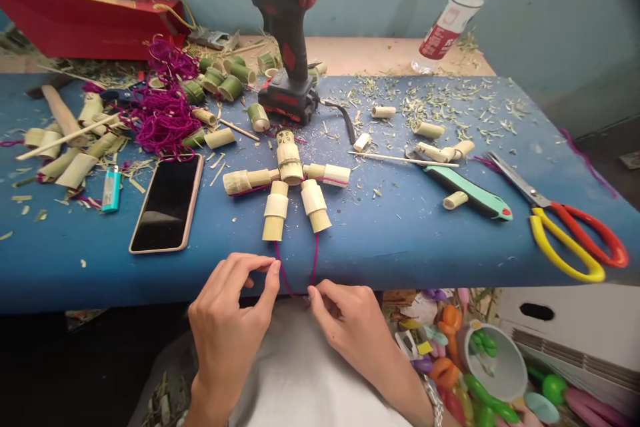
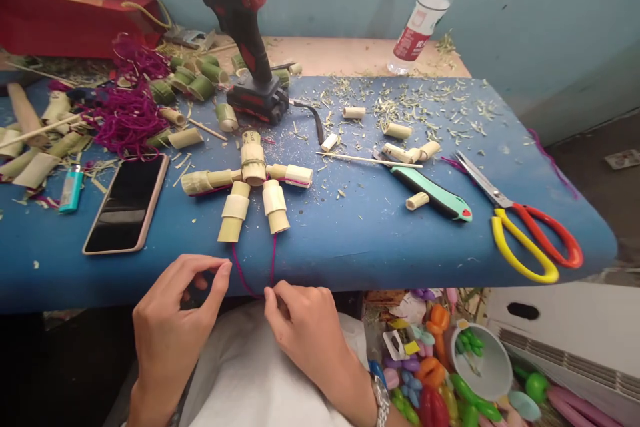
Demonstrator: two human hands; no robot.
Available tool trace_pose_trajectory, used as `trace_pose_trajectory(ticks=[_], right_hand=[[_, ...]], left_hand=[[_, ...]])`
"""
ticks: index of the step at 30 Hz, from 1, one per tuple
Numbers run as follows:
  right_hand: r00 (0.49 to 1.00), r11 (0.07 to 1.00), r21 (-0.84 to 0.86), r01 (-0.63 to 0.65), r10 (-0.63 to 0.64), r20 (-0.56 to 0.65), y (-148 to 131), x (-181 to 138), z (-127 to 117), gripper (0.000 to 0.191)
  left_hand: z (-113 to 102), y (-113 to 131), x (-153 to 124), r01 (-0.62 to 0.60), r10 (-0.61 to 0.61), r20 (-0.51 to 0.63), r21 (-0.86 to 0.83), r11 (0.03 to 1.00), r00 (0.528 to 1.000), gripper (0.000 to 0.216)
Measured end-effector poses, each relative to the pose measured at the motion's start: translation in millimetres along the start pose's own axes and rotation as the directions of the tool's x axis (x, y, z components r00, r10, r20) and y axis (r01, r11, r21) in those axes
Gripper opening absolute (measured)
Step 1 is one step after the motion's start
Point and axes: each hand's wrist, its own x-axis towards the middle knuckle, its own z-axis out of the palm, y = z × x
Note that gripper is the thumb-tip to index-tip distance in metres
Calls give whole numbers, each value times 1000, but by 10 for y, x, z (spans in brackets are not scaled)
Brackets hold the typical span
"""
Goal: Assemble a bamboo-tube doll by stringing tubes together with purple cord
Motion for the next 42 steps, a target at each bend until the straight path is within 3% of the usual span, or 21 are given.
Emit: trace_pose_trajectory(ticks=[4, 8, 10, 15, 18, 21, 30, 35, 42], right_hand=[[967, 986, 38, 165, -154, -203, 14, 37, -175, 34], [861, 965, -82, 249, -260, -437, 52, 282, -328, 9], [828, 954, -162, 253, -301, -474, 61, 465, -361, 11], [881, 940, -290, 180, -285, -376, 46, 872, -347, 27], [919, 929, -339, 149, -257, -300, 50, 985, -322, 43], [938, 915, -369, 160, -257, -232, 65, 1020, -319, 45], [969, 935, -305, 179, -221, -111, 111, 1030, -396, 54], [972, 953, -239, 184, -213, -103, 84, 1030, -432, 45], [980, 971, -145, 188, -196, -41, 76, 989, -495, 48]], left_hand=[[-17, -55, 28, 22, -22, -88, 3, 1000, 996, 5], [40, -134, 205, -6, 16, -100, 102, 995, 995, 29], [93, -152, 310, -40, 54, -75, 177, 983, 996, 40], [216, -167, 507, -95, 109, -44, 247, 964, 993, 42], [260, -190, 570, -138, 150, -33, 237, 961, 988, 39], [281, -221, 604, -200, 203, -3, 178, 963, 979, 38], [269, -265, 671, -250, 242, 98, 82, 965, 965, 45], [248, -250, 694, -278, 272, 115, 45, 959, 955, 51], [196, -267, 690, -278, 264, 206, 42, 960, 942, 48]])
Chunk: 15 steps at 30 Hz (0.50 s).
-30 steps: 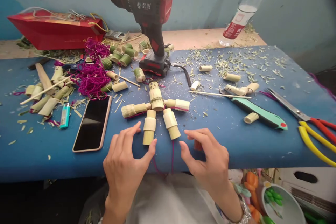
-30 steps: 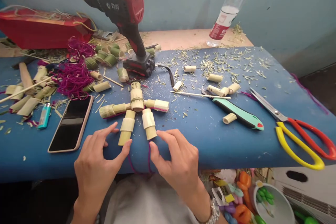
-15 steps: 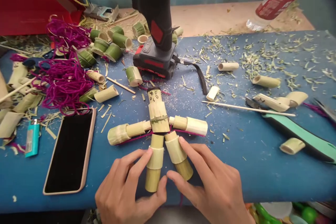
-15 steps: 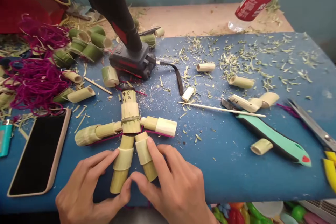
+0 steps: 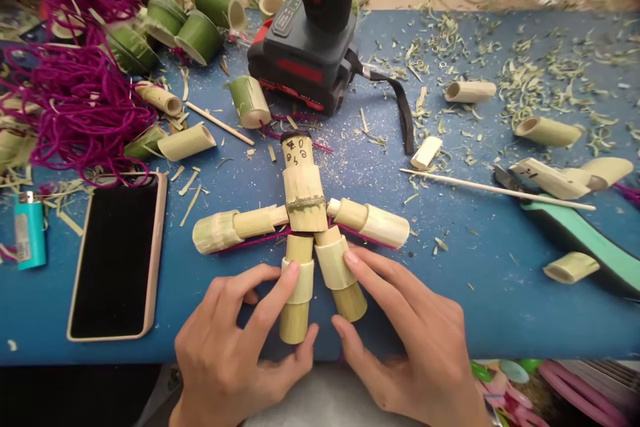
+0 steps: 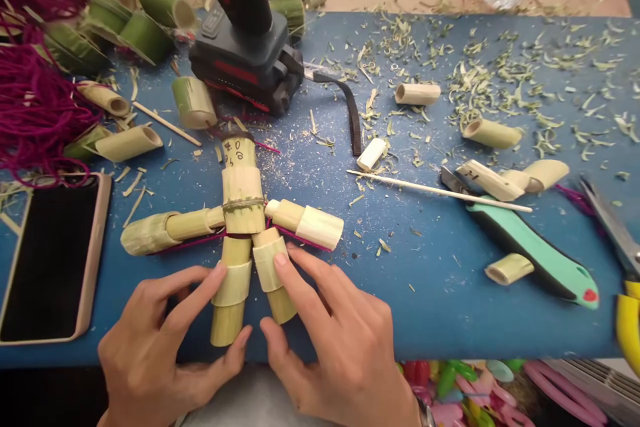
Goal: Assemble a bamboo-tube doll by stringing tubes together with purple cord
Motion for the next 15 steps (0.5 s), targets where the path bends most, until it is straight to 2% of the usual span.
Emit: trace_pose_trajectory(ticks=[15], right_hand=[[999, 1000, 9, 8, -8, -43, 15, 10, 31, 44]], left_hand=[[45, 14, -4, 61, -62, -70, -5, 998, 996, 42]])
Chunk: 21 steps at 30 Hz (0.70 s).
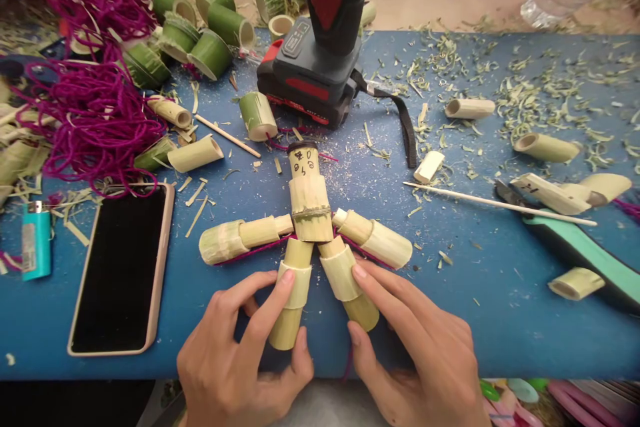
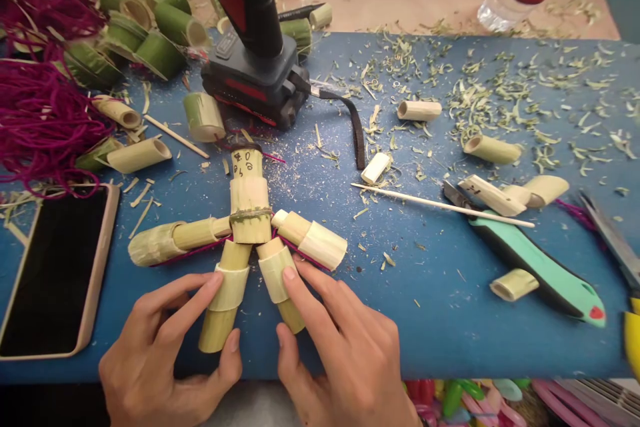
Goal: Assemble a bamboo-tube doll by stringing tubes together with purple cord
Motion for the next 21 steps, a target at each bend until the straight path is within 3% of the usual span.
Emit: trace_pose_trajectory(ticks=[8, 21], right_hand=[[998, 1000, 10, -21, 22, -51, 13, -44, 31, 44], [996, 992, -100, -80, 74, -56, -3, -38, 16, 35]], left_hand=[[-2, -14, -55, -6, 6, -24, -21, 1000, 1000, 44], [31, -49, -28, -14, 20, -48, 122, 992, 999, 36]])
